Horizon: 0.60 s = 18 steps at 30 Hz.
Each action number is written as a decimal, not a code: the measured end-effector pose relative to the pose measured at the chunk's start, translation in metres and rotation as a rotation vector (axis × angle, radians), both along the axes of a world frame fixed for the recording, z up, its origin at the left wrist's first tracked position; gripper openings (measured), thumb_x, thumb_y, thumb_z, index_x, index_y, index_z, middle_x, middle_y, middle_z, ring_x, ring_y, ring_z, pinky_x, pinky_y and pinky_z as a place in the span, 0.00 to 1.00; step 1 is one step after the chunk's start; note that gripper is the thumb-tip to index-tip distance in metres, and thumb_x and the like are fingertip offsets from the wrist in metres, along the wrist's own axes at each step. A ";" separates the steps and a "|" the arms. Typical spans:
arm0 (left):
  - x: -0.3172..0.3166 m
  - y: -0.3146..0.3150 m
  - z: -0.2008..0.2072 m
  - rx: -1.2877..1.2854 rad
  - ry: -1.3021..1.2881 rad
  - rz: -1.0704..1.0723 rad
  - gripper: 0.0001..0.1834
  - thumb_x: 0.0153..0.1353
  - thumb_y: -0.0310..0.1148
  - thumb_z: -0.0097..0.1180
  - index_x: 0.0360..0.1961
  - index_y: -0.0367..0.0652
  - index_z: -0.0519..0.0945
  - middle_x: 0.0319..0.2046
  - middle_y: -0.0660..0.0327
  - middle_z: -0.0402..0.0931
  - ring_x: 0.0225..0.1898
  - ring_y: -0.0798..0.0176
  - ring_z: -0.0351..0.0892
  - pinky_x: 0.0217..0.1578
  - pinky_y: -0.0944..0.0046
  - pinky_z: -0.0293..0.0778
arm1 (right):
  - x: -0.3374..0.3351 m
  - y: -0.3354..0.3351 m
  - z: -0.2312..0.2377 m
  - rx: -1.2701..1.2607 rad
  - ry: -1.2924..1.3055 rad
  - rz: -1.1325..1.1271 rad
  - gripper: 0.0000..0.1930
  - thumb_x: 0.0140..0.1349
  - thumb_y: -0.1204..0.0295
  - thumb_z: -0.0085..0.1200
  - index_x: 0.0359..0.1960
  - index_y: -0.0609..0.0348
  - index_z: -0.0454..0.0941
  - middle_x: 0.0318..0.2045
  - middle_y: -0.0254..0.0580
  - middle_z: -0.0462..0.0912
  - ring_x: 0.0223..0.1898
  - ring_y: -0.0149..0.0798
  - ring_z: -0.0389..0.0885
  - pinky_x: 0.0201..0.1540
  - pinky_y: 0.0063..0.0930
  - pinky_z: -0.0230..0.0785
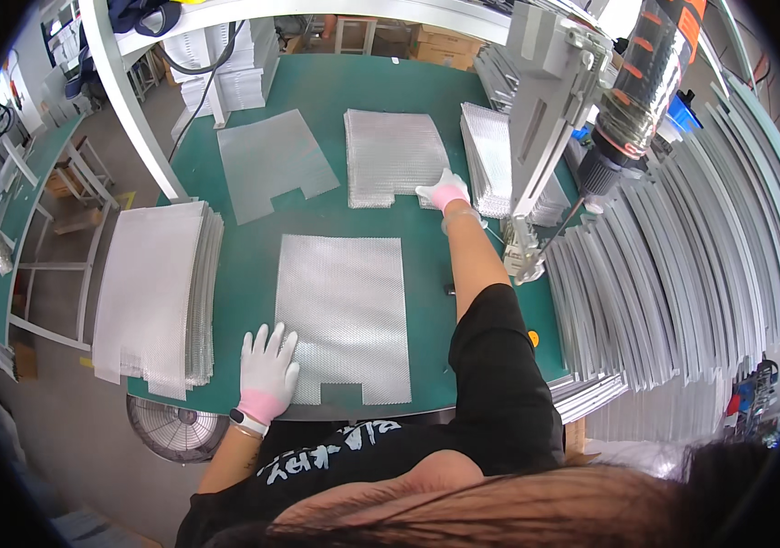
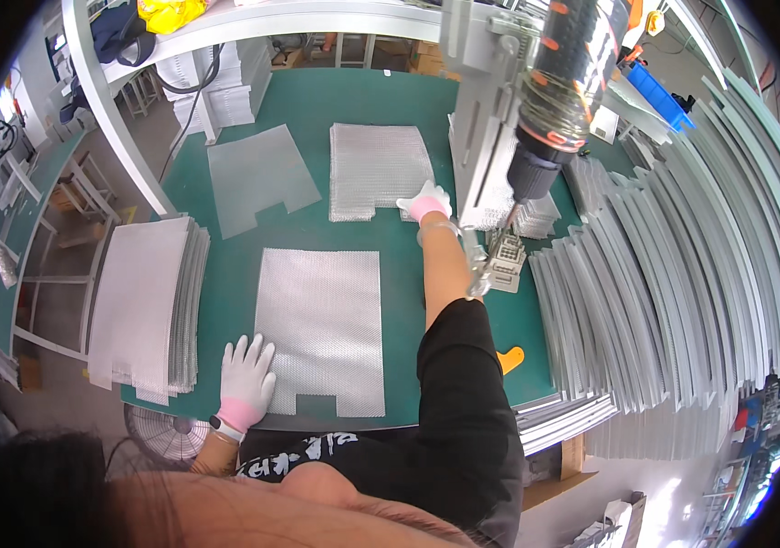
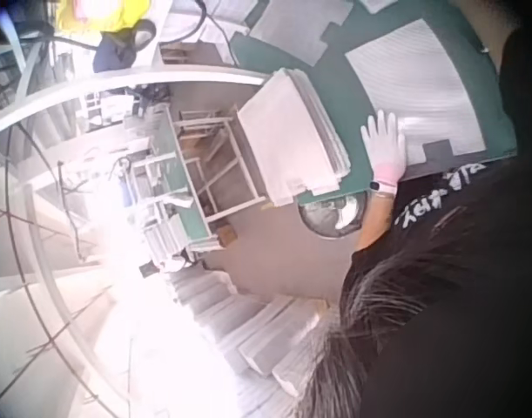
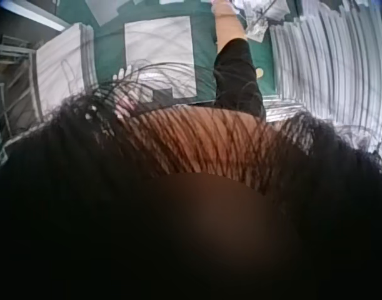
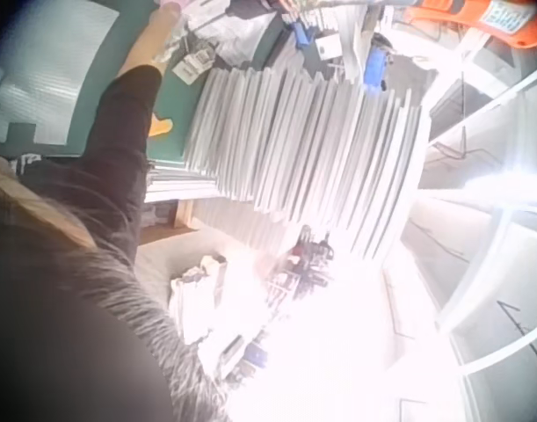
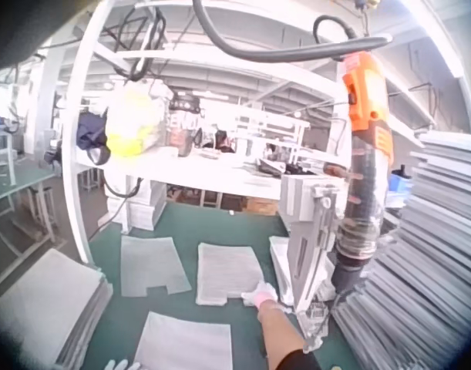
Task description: Assembling metal frames onto mesh filter panels using a hammer and an electric screwdriver.
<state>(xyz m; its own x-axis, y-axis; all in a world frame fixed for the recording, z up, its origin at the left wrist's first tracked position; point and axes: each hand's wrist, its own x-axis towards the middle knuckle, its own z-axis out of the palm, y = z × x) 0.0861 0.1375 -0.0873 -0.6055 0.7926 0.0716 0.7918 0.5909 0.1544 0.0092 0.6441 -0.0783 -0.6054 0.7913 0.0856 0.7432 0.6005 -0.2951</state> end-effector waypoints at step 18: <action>0.000 -0.005 -0.001 0.034 -0.028 0.008 0.29 0.62 0.42 0.50 0.64 0.44 0.71 0.66 0.49 0.65 0.67 0.41 0.61 0.69 0.38 0.51 | -0.008 -0.035 0.091 -0.205 0.000 0.030 0.48 0.42 0.48 0.70 0.66 0.53 0.68 0.62 0.50 0.75 0.63 0.49 0.75 0.68 0.44 0.64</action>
<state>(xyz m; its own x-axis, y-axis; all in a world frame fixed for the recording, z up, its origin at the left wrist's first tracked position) 0.0857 0.1323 -0.0887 -0.6140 0.7851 0.0810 0.7821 0.5914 0.1965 0.0009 0.6092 0.0128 -0.6289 0.7738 -0.0753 0.7260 0.5498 -0.4130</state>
